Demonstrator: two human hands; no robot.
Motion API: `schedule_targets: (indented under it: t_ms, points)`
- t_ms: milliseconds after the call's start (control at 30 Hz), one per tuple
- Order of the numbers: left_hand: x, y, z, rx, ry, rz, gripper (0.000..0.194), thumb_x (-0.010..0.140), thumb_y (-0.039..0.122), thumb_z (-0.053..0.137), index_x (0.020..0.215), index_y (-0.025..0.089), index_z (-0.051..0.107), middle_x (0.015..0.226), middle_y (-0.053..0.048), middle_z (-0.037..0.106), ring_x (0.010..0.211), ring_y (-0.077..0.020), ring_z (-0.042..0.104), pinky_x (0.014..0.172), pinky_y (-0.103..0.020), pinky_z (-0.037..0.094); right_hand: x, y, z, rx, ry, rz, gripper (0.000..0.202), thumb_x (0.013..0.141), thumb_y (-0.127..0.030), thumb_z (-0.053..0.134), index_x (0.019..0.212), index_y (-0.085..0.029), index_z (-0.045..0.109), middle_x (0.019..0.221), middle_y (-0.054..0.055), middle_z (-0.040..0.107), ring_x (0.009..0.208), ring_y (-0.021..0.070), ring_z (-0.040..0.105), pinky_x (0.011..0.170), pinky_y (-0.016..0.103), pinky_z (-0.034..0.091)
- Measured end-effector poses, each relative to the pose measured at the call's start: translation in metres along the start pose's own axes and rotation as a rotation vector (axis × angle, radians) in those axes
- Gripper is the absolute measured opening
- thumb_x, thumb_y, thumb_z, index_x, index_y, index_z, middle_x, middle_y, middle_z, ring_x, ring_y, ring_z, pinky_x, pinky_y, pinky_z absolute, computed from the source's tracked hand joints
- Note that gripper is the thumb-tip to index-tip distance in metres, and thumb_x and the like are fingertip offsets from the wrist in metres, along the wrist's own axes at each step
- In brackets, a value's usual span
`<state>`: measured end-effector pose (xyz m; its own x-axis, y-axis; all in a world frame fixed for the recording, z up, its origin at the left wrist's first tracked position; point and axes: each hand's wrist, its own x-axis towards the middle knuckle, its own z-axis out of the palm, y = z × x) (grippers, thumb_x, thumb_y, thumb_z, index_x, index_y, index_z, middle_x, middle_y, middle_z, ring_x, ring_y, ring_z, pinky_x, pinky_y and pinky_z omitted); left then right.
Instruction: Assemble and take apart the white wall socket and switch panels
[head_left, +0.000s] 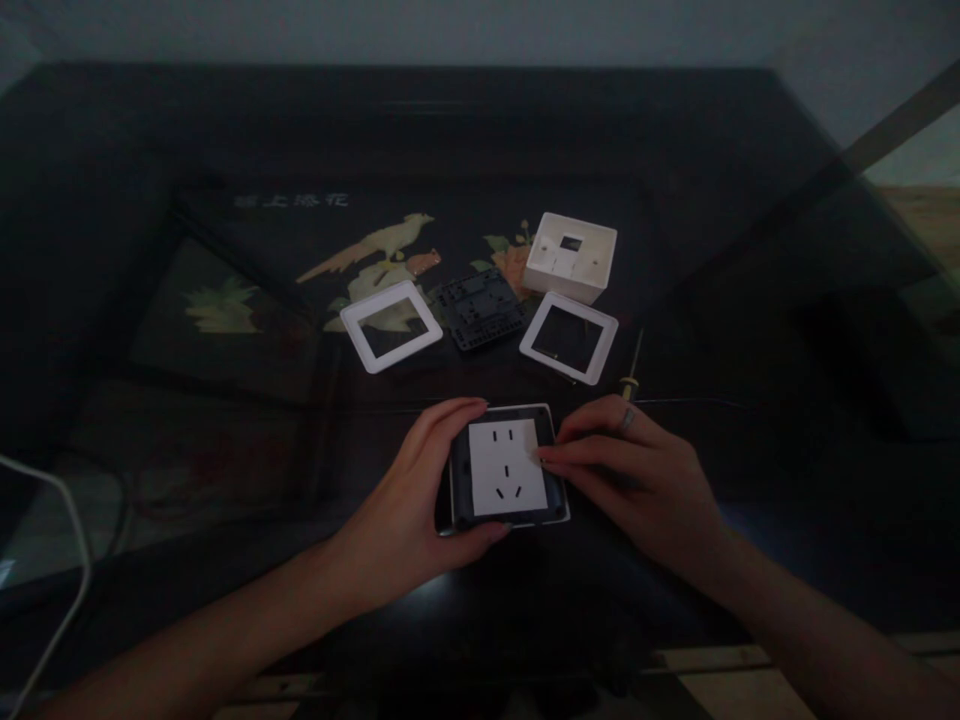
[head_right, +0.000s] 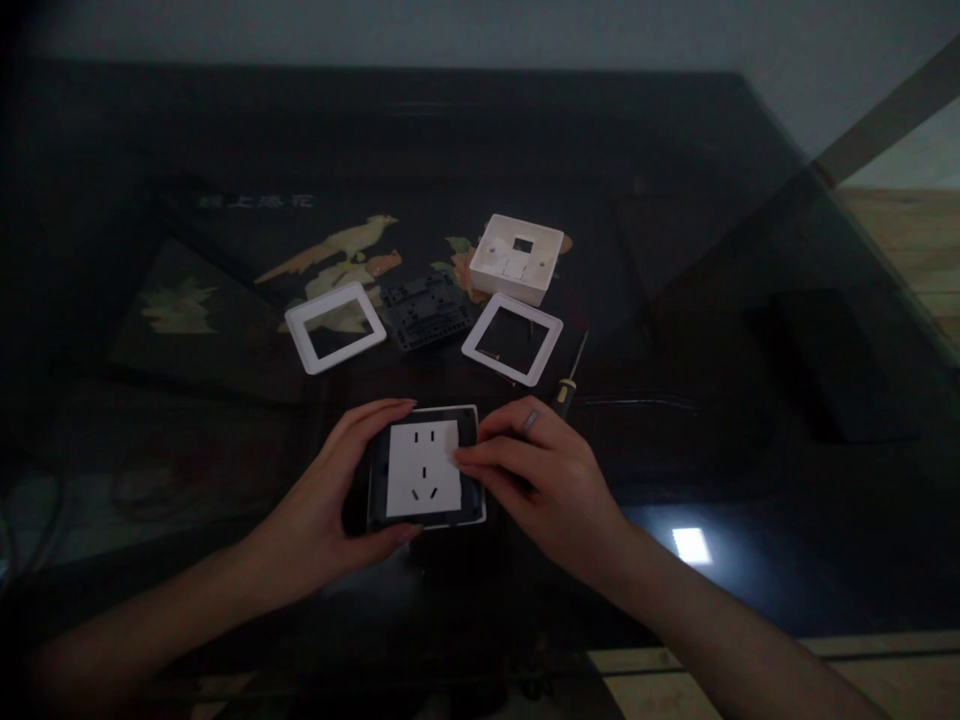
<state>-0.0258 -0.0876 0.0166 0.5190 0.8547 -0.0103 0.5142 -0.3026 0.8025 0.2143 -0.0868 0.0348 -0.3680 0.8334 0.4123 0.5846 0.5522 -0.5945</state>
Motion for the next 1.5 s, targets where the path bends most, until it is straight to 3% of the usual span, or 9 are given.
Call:
schedule_targets:
  t_ms: [367,933,1500]
  points:
    - [-0.001,-0.002,0.000,-0.001,0.006,0.008,0.085,0.075,0.029,0.075,0.145,0.031,0.027,0.148,-0.009,0.036,0.138,-0.0319,0.040,0.114,-0.052,0.041,0.002,-0.003,0.000,0.195,-0.039,0.238,0.010,0.079,-0.011,0.075,0.080,-0.021,0.074,0.083,0.000,0.067,0.076,0.0129,0.067,0.066,0.023,0.055]
    - [-0.001,-0.002,0.000,0.000,-0.008,0.000,0.086,0.075,0.029,0.075,0.146,0.031,0.026,0.149,-0.011,0.035,0.138,-0.0337,0.039,0.114,-0.056,0.039,0.005,0.001,-0.010,0.120,-0.030,0.247,0.011,0.081,-0.012,0.073,0.084,-0.023,0.073,0.089,0.002,0.068,0.082,0.0158,0.067,0.072,0.028,0.056]
    - [-0.001,-0.002,-0.001,0.015,-0.017,0.006,0.085,0.077,0.029,0.074,0.146,0.031,0.025,0.149,-0.011,0.035,0.139,-0.0344,0.039,0.115,-0.056,0.038,0.002,0.000,0.004,0.093,-0.082,0.216,0.009,0.084,-0.015,0.070,0.088,-0.022,0.066,0.089,0.003,0.066,0.086,0.0187,0.065,0.075,0.032,0.054]
